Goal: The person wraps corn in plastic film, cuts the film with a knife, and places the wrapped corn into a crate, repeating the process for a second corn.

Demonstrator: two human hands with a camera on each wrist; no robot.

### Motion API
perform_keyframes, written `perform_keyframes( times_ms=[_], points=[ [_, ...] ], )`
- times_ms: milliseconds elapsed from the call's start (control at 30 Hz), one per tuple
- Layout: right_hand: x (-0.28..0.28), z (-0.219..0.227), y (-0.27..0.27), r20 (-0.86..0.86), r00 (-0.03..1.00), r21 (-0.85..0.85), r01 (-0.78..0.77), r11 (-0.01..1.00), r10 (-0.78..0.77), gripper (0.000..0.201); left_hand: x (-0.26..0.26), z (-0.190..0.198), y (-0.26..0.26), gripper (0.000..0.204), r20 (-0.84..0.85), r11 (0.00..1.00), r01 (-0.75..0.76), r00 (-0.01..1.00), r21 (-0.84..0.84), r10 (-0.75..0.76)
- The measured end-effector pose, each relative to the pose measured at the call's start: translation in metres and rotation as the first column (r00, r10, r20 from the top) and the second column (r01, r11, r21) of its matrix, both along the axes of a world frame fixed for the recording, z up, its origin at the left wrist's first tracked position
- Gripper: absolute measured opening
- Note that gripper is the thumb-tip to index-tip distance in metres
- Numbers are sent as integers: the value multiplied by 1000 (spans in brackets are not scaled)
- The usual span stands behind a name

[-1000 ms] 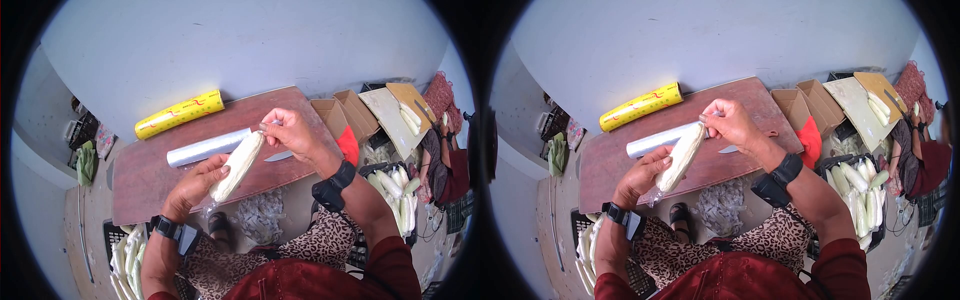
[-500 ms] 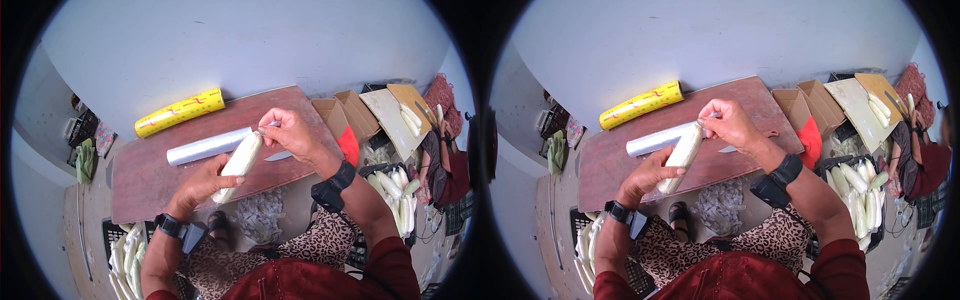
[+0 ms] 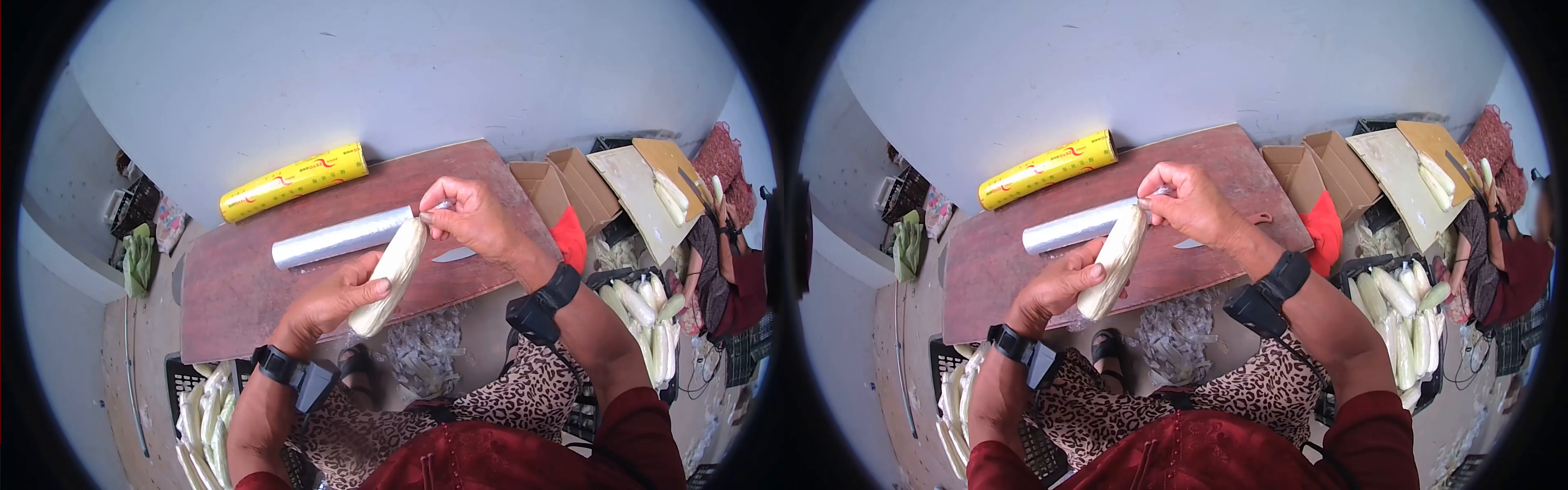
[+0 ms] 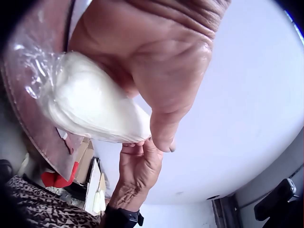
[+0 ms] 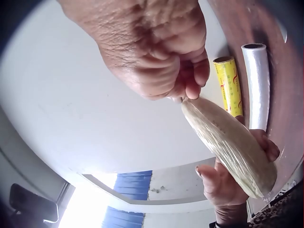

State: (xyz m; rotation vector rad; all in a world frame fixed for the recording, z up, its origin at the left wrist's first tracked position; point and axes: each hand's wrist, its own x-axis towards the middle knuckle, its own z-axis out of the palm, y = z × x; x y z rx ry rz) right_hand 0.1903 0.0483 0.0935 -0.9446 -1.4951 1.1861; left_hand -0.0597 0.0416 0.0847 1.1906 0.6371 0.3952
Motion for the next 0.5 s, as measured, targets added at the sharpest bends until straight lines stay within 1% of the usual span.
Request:
perform_keyframes(
  times_ms=[67, 100, 200, 267, 300, 367, 500],
  points=[
    [2, 0, 0, 78, 997, 8, -23, 1000, 23, 5, 2, 0, -1, 67, -92, 999, -3, 996, 52, 8],
    [2, -1, 0, 89, 996, 26, -21, 999, 18, 6, 3, 0, -2, 68, -137, 997, -4, 991, 78, 15],
    [1, -4, 1, 105, 994, 70, 7, 998, -14, 6, 5, 4, -2, 67, -178, 992, -66, 980, 106, 85],
    [-1, -4, 0, 94, 994, 77, 50, 996, -57, 6, 2, -1, 1, 65, -131, 993, -98, 986, 67, 106],
    [-1, -4, 1, 133, 989, 92, 54, 994, -66, 6, 1, -2, 2, 64, -107, 993, -113, 987, 47, 117],
    [1, -5, 2, 211, 974, 124, 59, 991, -84, 9, 1, 2, 0, 62, -132, 991, -124, 983, 54, 130],
    [-1, -7, 3, 260, 956, 180, 92, 979, -138, 9, -1, 1, 1, 57, -154, 991, -128, 979, 32, 132]
  ],
)
